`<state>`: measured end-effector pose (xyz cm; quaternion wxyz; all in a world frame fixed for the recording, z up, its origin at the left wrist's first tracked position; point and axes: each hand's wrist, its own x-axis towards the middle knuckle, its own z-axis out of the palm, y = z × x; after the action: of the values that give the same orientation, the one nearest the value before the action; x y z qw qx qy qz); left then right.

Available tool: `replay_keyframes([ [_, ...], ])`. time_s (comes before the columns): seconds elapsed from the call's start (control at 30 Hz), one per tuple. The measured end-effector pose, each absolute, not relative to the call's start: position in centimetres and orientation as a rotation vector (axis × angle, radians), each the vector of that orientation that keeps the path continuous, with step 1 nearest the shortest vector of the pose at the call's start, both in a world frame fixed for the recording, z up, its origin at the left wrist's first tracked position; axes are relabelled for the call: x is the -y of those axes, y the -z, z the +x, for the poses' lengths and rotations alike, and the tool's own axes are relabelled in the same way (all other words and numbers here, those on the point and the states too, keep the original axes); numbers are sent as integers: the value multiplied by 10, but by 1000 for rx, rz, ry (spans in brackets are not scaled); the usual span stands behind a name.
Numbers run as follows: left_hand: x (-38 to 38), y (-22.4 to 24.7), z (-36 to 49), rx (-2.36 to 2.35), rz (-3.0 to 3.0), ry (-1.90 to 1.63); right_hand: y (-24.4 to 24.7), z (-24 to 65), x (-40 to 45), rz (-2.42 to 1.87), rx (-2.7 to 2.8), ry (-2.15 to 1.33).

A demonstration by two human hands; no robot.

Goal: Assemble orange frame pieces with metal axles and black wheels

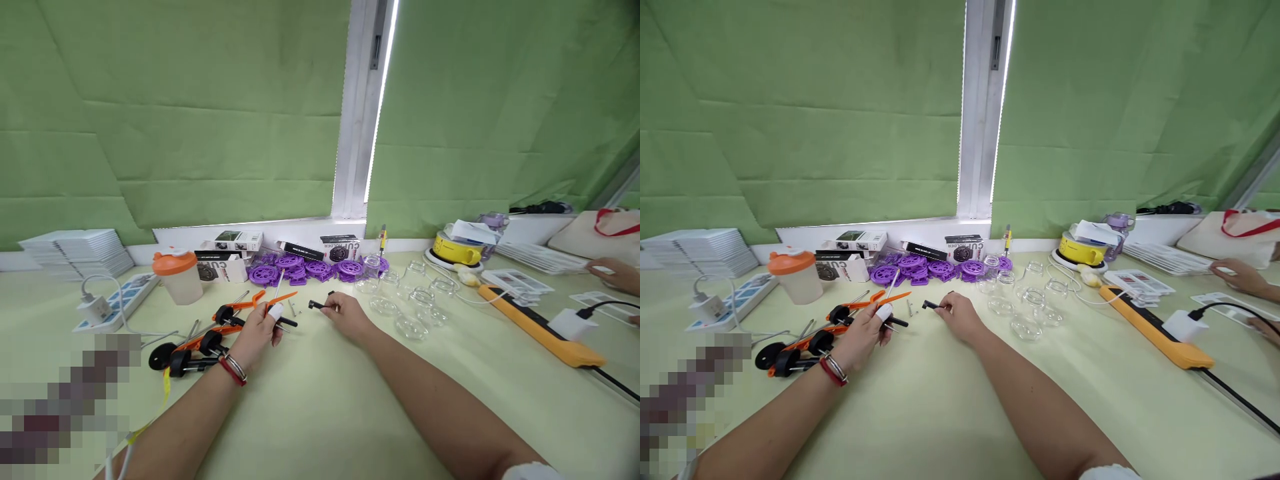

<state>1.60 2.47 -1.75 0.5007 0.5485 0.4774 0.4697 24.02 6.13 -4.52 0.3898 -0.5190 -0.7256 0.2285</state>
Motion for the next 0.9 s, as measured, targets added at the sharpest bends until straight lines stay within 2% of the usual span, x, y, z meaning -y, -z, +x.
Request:
replay_keyframes([
  [0.13,-28,18,15,-1120,1247,-1272,43,230,-51,-1144,1699,-1108],
  [0.23,-28,15,14,-1100,1279,-1284,44,222,-46,-1108,1663,-1268],
  [0.53,-20,11,17,-1119,1354,-1163,53,215,-42,-1129,1696,-1303],
  [0.9,-22,10,17,-1116,1328,-1200,37,208,-30,-1085,1470,-1514],
])
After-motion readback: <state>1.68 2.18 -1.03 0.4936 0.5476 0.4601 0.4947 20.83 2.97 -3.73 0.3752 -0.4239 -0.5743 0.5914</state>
